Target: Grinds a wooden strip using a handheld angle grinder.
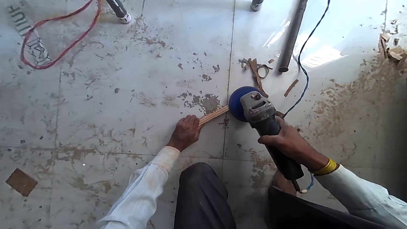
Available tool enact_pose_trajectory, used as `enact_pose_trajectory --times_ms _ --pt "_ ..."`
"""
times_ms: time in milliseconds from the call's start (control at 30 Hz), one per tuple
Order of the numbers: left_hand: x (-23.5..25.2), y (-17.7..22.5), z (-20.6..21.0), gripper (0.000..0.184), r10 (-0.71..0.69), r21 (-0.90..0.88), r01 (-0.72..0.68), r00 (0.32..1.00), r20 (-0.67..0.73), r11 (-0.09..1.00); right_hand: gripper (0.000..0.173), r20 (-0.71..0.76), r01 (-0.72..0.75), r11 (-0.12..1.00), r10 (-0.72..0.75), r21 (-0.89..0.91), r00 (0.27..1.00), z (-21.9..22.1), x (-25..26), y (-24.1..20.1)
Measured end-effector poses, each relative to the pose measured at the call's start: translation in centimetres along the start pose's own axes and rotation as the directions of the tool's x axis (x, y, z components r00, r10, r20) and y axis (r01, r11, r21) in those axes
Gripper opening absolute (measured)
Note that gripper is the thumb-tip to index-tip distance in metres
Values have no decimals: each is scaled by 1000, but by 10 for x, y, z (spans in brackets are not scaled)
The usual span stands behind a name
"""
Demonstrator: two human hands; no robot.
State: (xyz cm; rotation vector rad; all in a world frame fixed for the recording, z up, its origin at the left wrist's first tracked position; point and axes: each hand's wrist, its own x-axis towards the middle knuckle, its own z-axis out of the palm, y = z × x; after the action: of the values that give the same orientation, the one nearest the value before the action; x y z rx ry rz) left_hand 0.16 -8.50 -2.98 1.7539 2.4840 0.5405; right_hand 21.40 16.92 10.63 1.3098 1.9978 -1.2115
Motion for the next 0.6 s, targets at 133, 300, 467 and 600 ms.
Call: enact_pose_trajectory --times_ms 133,300,467,600 --pt "-1 0 2 33 1 8 -1 1000 0 1000 70 -43 -5 1000 5 -6 999 -7 3 6" --pt "0 2 -3 31 -16 -5 16 999 50 1000 71 -58 -17 1000 17 8 998 -14 3 11" --pt "-1 0 1 32 -5 18 4 1000 9 1000 70 -119 -40 996 49 75 992 -22 5 20" --pt "1 2 -3 31 -15 7 14 999 38 1000 69 -148 -27 997 38 76 988 -26 3 19"
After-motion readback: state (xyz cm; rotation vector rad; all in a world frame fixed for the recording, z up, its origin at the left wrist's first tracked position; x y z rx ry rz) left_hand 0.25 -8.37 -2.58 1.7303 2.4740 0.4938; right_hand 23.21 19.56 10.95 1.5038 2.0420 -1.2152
